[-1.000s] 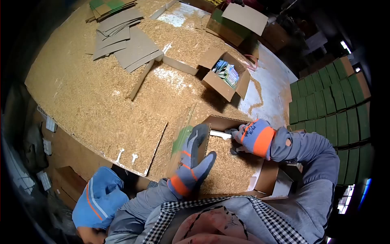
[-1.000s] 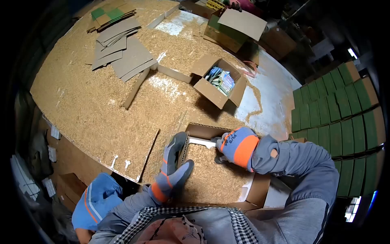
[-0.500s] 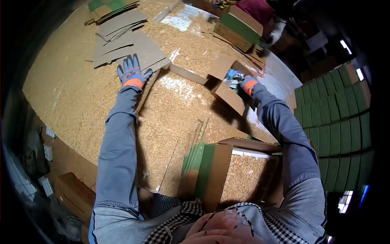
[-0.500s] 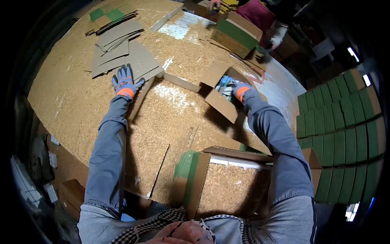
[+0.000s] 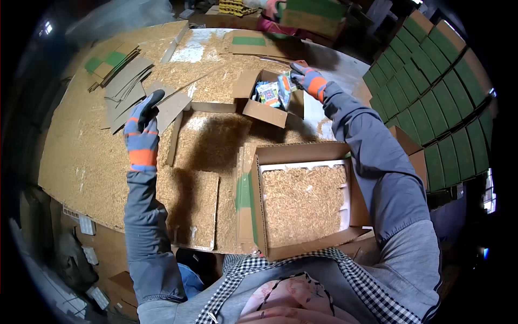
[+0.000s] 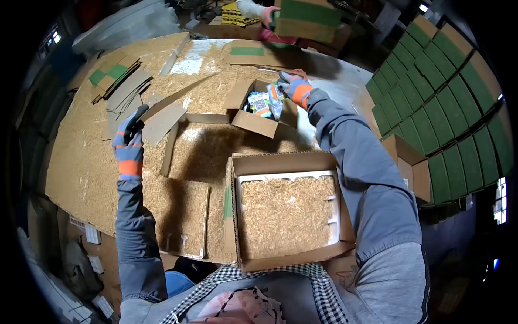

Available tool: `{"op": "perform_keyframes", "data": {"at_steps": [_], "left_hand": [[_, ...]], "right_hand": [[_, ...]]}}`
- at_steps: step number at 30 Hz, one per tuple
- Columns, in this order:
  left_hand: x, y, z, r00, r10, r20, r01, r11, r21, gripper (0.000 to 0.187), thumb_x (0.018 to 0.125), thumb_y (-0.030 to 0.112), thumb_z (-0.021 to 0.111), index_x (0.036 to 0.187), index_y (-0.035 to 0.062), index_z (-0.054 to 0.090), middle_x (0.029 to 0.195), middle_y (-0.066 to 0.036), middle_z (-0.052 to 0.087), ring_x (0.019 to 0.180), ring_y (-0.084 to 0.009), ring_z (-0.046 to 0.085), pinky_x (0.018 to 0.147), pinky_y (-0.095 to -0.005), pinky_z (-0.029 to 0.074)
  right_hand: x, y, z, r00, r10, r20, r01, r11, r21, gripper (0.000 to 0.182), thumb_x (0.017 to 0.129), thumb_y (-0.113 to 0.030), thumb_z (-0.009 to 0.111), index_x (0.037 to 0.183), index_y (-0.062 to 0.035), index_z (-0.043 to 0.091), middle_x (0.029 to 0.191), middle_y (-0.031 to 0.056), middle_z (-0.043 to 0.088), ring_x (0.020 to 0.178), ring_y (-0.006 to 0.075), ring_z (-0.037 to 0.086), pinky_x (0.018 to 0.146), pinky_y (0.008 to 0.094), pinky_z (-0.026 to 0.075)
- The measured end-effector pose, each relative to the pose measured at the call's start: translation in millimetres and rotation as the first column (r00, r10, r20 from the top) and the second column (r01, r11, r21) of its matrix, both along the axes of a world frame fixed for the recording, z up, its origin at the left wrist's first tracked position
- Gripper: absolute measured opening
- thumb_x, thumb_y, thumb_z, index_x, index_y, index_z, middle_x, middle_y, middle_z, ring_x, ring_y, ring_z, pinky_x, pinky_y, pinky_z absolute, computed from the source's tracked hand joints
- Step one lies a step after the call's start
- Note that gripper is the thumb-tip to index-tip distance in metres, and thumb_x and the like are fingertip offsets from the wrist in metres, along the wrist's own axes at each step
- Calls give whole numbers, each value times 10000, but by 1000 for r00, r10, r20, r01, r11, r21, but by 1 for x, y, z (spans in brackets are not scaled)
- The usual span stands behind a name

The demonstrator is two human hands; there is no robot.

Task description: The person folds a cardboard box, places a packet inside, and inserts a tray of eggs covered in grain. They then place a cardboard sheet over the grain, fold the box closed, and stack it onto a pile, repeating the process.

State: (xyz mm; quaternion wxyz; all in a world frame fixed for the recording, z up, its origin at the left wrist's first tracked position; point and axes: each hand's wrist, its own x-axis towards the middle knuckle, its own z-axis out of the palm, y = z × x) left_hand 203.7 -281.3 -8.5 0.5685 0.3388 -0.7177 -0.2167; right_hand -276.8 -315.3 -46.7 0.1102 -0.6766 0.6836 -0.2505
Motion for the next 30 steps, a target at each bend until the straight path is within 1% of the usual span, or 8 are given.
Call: {"op": "perform_keyframes", "data": {"at_steps": [7,10,15,20,21,23,26,30], "left_hand": [[-92,162,91,715,-233,659,610,668,-426,232,676,139,573,893,173,646,968,-14,615,986,-201,582,911,-426,426],[-121,178,46,257,-227,939,721,692,-30,189,694,182,557,867,181,634,973,-19,611,1039,-199,549,968,-402,380],[-138,184,31,-189,-347,919,540,745,392,283,779,159,545,1040,230,625,1224,-33,551,1211,-203,443,1069,-448,210],[-113,212,29,744,-362,562,479,875,-70,483,840,25,417,1309,135,433,1332,-138,438,1261,-272,384,1074,-406,221],[-105,217,-9,938,-343,55,340,938,60,484,847,-8,395,1326,53,373,1329,-152,426,1241,-260,396,1056,-374,252],[-94,221,-88,874,-14,-486,268,849,456,513,846,-40,379,1353,-18,302,1326,-144,412,1222,-239,399,1044,-338,273],[-52,246,-185,969,-235,81,111,702,703,503,851,-2,440,1340,-3,318,1301,-128,424,1194,-220,406,1014,-313,304],[-62,233,-150,893,-439,-102,293,392,872,434,868,36,432,1297,8,369,1255,-123,455,1147,-219,432,985,-308,329]], "right_hand": [[3,82,106,951,21,308,61,965,-254,326,731,-29,667,1052,-77,660,950,36,673,789,105,613,764,211,479],[61,197,173,508,421,751,-200,906,-372,321,838,57,489,1139,-5,583,1068,78,631,918,120,605,820,228,480],[113,314,78,659,646,-385,-503,759,414,583,855,-415,522,1321,-89,394,1323,212,400,1246,391,345,1059,419,247],[107,329,51,855,489,-170,-328,765,554,854,784,-586,527,1397,-76,223,1367,289,281,1251,412,312,1043,399,266],[108,333,90,898,440,-17,-339,716,610,774,826,-538,509,1390,-77,250,1349,248,356,1222,372,377,1019,377,307],[83,336,105,777,343,528,-429,902,46,682,866,-472,492,1384,-82,278,1338,187,408,1187,268,441,991,345,349],[29,367,21,364,69,929,45,995,-92,543,889,-337,513,1335,-67,361,1271,105,476,1130,208,484,948,331,394],[46,466,-125,-55,-247,967,335,908,251,435,929,-260,457,1303,-46,393,1256,53,486,1107,157,486,936,297,408]]}}
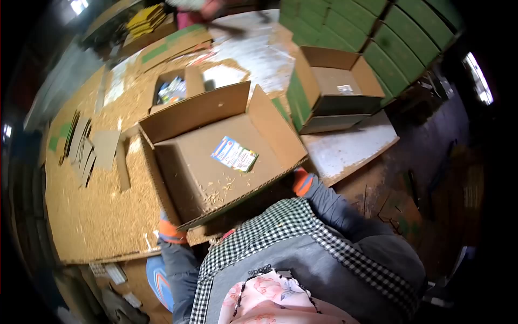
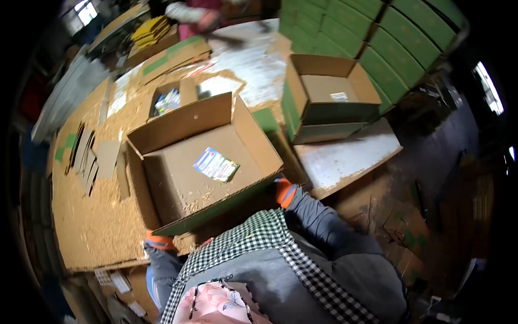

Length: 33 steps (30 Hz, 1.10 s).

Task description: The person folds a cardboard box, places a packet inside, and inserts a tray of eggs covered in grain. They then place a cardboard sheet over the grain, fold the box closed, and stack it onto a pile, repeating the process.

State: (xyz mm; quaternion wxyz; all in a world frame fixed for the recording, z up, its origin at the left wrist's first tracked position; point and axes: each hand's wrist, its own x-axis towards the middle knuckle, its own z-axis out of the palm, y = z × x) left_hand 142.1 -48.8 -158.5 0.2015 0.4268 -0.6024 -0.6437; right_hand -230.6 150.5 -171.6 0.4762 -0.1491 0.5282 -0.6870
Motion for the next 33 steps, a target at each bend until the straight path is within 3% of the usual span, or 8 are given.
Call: {"op": "perform_keyframes", "data": {"at_steps": [7,12,15,21,24,29,31,33], "left_hand": [[-213,-9,79,907,-249,-339,270,963,16,336,896,101,417,1222,27,458,1175,-114,509,1065,-217,477,933,-299,371],[-442,-43,56,727,-687,2,457,482,-747,297,917,148,406,1168,40,522,1117,-108,548,1006,-216,509,895,-293,402],[-437,4,85,401,-263,-877,820,530,216,279,949,201,395,1158,50,500,1053,-120,580,944,-212,546,865,-307,445],[-477,28,10,912,-182,-367,253,955,155,546,925,426,344,1341,72,354,1265,-178,466,1073,-288,505,923,-359,399],[-395,37,59,993,39,113,68,598,-799,673,863,359,513,1425,239,162,1191,-271,474,1047,-417,475,860,-446,398],[-134,-26,54,868,469,162,-62,427,-902,672,804,297,578,1368,61,298,1088,-219,540,998,-386,502,939,-445,327],[-29,-40,3,534,713,455,66,501,-863,716,796,327,589,1380,59,272,1160,-233,509,1039,-403,484,942,-454,339],[53,-40,-76,723,506,470,-190,800,-569,779,779,369,604,1394,61,238,1219,-256,459,1077,-425,459,941,-455,353]], "right_hand": [[-197,118,85,919,-317,-233,270,939,-212,404,929,-210,420,1299,-51,384,1278,75,457,1130,180,462,948,302,395],[-352,155,141,600,-146,-786,67,989,-133,387,928,-174,393,1296,-55,378,1294,90,437,1146,196,445,957,305,385],[-359,140,111,-169,184,-968,44,983,179,379,928,-153,378,1295,-57,374,1303,100,424,1156,205,435,962,307,379],[-333,133,-25,190,-99,-977,689,722,61,405,915,-228,421,1251,-2,419,1237,135,468,1100,218,473,929,339,403],[-319,130,-26,55,-243,-968,884,463,-66,433,908,-265,442,1229,25,441,1205,152,490,1072,224,492,912,355,415],[-55,20,121,40,-854,-519,496,468,-731,468,907,-311,434,1224,33,456,1206,153,490,1098,246,487,929,373,406],[42,-44,118,382,-436,-815,235,898,-371,502,880,-306,443,1270,8,406,1304,166,398,1169,279,419,1009,382,305],[119,-106,114,-76,298,-952,-302,903,306,670,816,-367,507,1369,-53,297,1408,206,259,1300,339,257,1079,407,180]]}}
